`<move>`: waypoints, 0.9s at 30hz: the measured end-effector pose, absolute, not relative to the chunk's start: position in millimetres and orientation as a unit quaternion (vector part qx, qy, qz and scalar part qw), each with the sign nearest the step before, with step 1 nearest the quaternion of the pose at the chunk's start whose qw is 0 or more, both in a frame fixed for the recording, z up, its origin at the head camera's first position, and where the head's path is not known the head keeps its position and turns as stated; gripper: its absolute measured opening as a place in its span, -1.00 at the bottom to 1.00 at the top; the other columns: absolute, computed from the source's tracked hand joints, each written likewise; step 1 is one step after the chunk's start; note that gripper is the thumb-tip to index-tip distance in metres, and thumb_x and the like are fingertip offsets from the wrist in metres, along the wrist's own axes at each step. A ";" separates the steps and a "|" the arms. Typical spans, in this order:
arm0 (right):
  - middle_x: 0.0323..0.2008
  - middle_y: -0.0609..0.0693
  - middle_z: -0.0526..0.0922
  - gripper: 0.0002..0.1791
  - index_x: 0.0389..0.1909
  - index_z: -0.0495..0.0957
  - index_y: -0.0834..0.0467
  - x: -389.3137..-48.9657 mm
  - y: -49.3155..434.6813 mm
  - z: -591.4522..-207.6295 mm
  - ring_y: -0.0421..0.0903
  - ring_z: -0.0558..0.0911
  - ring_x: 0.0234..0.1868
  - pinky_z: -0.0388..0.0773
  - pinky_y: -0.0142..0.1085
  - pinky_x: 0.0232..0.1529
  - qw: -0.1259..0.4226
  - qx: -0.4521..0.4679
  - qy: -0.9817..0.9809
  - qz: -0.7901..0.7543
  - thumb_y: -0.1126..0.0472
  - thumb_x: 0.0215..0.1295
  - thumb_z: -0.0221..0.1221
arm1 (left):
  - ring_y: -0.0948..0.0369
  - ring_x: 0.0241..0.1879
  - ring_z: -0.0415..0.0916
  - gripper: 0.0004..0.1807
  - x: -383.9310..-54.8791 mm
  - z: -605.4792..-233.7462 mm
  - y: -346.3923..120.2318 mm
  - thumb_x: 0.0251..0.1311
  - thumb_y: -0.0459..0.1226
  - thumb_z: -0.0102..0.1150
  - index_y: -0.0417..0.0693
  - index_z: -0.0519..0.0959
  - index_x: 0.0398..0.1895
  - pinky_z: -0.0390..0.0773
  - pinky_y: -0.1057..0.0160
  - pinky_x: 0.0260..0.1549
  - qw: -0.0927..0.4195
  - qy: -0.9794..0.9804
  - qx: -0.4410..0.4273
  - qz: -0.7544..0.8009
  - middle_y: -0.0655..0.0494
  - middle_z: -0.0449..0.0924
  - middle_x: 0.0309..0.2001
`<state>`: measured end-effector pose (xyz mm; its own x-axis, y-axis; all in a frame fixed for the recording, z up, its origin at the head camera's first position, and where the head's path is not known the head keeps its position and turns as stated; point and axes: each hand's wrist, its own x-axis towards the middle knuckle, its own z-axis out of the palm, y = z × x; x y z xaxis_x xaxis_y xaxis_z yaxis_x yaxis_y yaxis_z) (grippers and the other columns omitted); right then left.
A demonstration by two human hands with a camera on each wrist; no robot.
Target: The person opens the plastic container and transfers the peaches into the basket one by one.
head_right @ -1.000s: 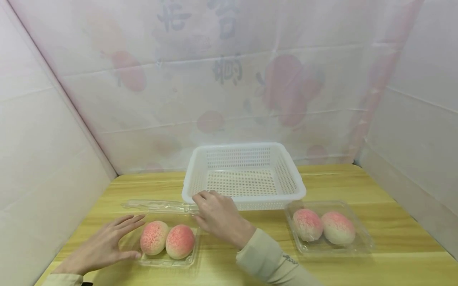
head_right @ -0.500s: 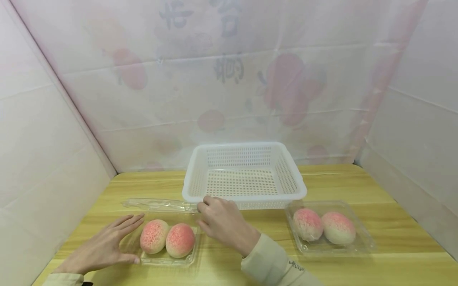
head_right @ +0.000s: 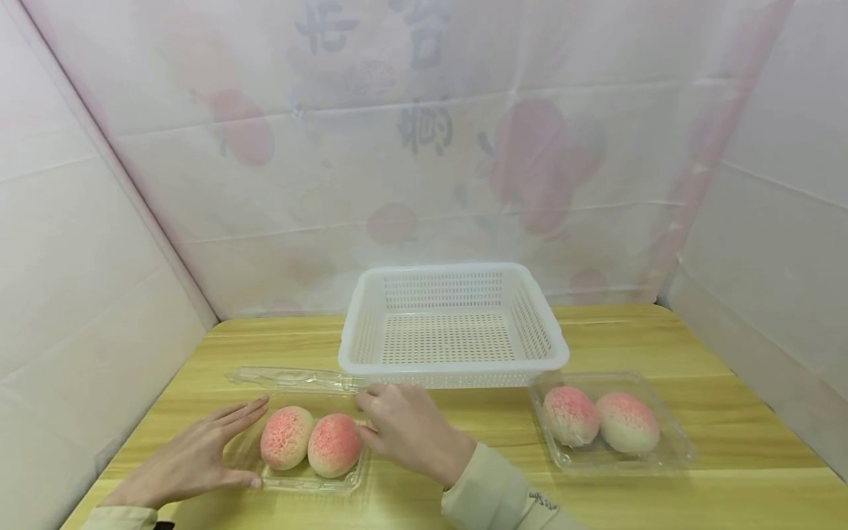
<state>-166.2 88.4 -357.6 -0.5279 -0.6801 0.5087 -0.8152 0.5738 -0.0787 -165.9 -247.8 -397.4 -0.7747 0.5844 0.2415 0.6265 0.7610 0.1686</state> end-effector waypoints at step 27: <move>0.05 0.05 0.66 -0.57 0.07 0.62 0.21 -164.0 60.1 -378.7 -0.09 0.63 0.09 0.60 -0.37 0.05 0.151 0.450 -0.874 0.100 0.09 0.27 0.39 | -0.27 0.14 0.51 0.07 -166.6 -394.4 -245.8 -0.03 0.43 0.26 -0.39 0.59 0.17 0.58 -0.27 -0.05 0.089 -0.929 -0.342 -0.105 -0.23 0.46 0.33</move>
